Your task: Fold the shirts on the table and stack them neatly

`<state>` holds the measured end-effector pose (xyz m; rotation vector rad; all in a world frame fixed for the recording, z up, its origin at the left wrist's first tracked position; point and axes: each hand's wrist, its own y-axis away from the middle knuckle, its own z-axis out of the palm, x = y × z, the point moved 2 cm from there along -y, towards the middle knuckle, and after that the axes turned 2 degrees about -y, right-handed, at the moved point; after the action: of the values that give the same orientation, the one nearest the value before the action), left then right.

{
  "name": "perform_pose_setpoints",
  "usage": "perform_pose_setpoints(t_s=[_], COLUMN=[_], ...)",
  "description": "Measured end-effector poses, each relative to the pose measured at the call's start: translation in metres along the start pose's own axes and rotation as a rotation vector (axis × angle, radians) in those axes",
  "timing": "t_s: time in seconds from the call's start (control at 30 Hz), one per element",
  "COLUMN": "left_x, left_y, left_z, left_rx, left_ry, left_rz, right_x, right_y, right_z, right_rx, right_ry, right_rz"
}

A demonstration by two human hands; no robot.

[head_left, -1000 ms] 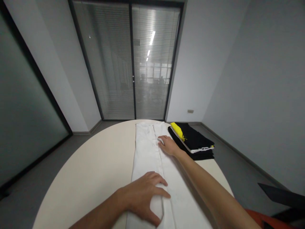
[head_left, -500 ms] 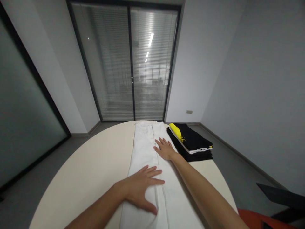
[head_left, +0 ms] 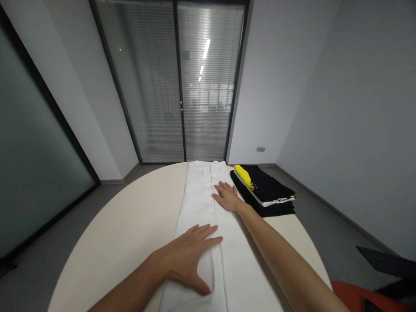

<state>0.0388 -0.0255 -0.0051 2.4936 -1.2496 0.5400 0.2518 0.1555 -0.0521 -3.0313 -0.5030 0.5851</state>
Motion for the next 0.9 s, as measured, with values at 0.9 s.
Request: perform_pose_setpoints(t_s=[0.9], left_x=[0.035], left_y=[-0.004], left_z=[-0.009], left_rx=[0.067], left_ry=[-0.004], left_rz=[0.139], right_x=[-0.034], right_y=[0.102], right_z=[-0.017], right_rx=[0.029], right_ry=[-0.149], right_rz=[-0.48])
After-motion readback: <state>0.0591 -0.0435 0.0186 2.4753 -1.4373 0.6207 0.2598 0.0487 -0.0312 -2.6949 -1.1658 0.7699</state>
